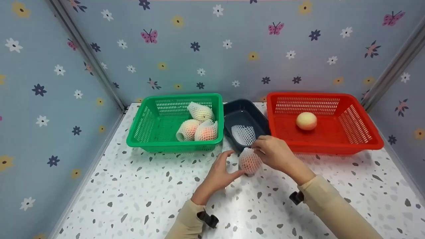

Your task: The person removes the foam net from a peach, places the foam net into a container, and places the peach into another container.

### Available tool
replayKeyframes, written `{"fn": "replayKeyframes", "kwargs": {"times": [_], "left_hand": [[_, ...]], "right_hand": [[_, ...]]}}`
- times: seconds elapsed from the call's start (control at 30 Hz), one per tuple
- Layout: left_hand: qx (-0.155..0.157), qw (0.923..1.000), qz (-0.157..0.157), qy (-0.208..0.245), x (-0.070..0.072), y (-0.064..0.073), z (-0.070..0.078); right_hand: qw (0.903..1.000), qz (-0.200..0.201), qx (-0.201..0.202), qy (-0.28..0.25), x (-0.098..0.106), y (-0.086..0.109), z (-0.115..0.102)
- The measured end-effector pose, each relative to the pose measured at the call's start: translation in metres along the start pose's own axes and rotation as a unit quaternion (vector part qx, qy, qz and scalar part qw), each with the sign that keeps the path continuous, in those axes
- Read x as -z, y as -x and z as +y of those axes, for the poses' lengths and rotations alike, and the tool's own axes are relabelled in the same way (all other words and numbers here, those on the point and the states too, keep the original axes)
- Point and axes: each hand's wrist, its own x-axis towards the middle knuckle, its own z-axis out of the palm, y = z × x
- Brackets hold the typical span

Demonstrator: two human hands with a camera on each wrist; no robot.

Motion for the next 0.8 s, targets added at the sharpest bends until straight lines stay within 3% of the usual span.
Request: {"fn": "replayKeyframes", "kwargs": {"times": [0.13,0.3,0.5,0.63,0.8], "left_hand": [[-0.001,0.9996,-0.002,-0.030,0.002,0.002,0.001],[-0.028,0.9977,0.005,-0.061,0.006,0.005,0.005],[-0.061,0.9869,0.046,-0.142,0.014,0.010,0.015],[-0.085,0.9685,0.097,-0.213,0.022,0.011,0.021],[-0.134,0.9318,0.199,-0.273,0.032,0.007,0.020]], "right_hand": [[1.0000,0.007,0.002,0.004,0.003,0.000,-0.001],[0.9997,0.020,0.011,0.004,0.010,0.000,-0.002],[0.9989,0.039,0.024,0.009,0.016,0.002,-0.004],[0.9985,0.046,0.028,0.009,0.019,0.005,-0.006],[0.9979,0.057,0.030,0.005,0.024,0.009,-0.010]]}}
